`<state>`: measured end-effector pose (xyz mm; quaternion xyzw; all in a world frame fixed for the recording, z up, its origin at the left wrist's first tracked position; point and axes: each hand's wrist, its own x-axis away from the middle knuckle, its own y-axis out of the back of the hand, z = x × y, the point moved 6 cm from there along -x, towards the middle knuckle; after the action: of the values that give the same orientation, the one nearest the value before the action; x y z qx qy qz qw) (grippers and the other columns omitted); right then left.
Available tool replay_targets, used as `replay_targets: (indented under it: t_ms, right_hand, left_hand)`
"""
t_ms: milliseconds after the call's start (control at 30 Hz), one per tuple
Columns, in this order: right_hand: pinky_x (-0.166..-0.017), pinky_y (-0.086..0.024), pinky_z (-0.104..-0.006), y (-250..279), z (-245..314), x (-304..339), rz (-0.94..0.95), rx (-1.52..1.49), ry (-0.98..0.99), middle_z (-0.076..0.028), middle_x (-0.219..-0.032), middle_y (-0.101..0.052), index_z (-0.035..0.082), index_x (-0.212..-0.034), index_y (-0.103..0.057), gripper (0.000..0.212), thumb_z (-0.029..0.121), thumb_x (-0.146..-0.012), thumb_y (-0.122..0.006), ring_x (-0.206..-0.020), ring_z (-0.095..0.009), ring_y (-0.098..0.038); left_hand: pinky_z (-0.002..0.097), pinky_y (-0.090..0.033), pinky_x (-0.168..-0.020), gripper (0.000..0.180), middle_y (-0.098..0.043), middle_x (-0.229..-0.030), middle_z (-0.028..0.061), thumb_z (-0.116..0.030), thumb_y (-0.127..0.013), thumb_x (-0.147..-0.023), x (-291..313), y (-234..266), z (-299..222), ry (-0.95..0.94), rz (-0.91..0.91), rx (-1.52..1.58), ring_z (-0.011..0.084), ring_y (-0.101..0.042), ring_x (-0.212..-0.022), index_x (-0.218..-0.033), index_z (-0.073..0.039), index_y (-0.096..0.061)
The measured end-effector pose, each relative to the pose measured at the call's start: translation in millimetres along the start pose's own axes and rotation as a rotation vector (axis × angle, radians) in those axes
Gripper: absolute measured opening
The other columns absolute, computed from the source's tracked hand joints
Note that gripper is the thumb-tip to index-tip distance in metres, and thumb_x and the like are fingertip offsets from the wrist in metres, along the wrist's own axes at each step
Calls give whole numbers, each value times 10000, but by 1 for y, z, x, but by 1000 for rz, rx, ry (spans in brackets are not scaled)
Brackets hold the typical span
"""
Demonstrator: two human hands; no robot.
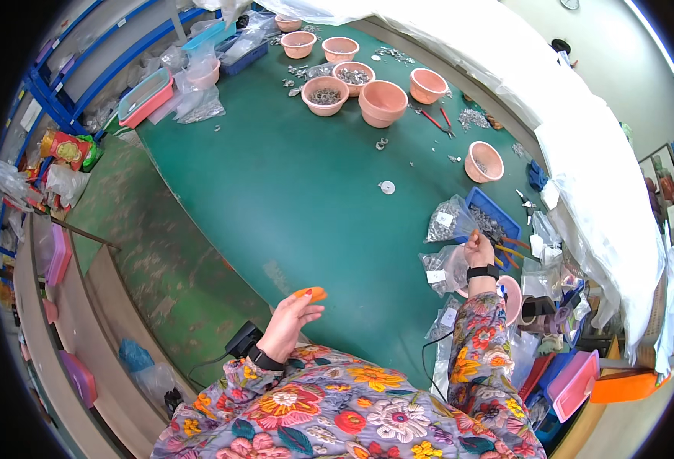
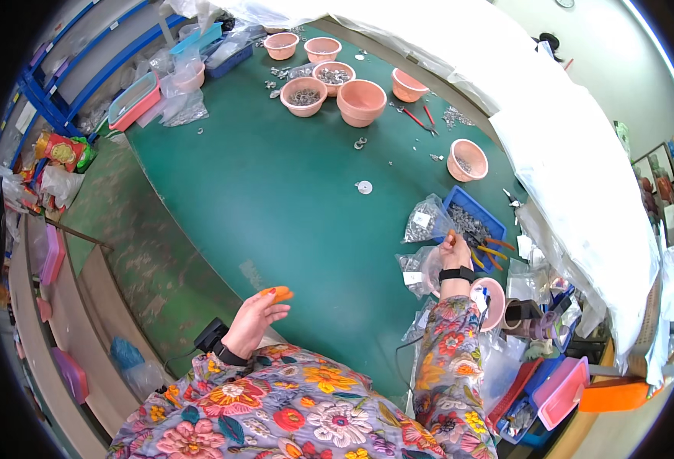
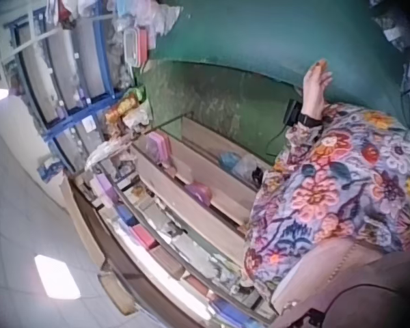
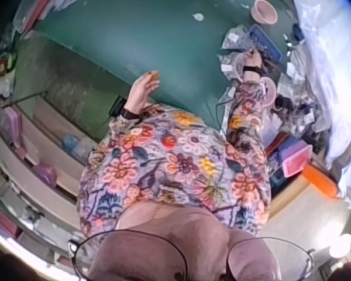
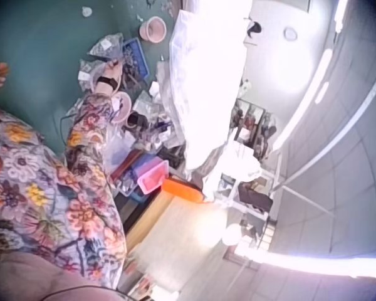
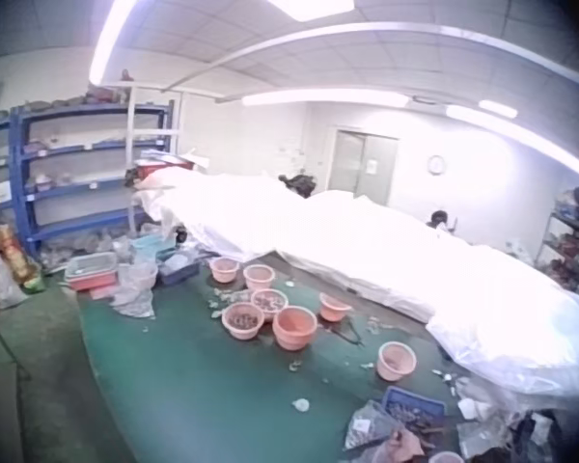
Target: The recorder is sitting at a workbench and assembling small metal parts, placing them into a plastic bag.
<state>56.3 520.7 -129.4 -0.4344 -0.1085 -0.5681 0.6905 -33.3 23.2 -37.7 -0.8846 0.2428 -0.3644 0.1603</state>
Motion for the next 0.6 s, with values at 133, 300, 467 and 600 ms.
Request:
replay_targets:
  t_ms: [133,300,467,600]
  right_hand:
    - [-410,-339,-200,-7,3,28,-33,15,155,-71,-751,-571,7,-928,-538,107,101,-944,-491,-523,-114,-502]
    - [-405,-323,-198,-59,-9,96,65,476,575,-28,-701,-570,70,-1031,-601,171,193,-966,-502,-461,-66,-416]
    - [-434,-416,-211,-123,-64,91,283,811,492,-70,-768,-632,34,-1067,-611,206,178,-963,-504,-517,-80,-524]
    - [-544,-506,-223,-152,-90,28,240,1111,522,-72,-856,-666,38,-1108,-640,234,173,-957,-522,-622,-93,-604]
  left_hand:
    - [315,-480,-877,365,-613,-1192,100,-268,-519,-975,-9,-6,5,38,47,-8,179,-614,-971,-1225,-3,-548]
    - [333,-492,-874,350,-613,-1196,122,-237,-524,-967,-36,23,6,74,29,-29,192,-624,-958,-1220,3,-538]
    - [293,-492,-817,341,-627,-1150,103,-242,-520,-963,-88,95,-22,-7,-148,-201,176,-622,-913,-1208,-5,-542]
    - [271,-484,-785,341,-631,-1116,84,-243,-510,-967,-134,151,-51,-35,-283,-319,154,-611,-883,-1212,-9,-547]
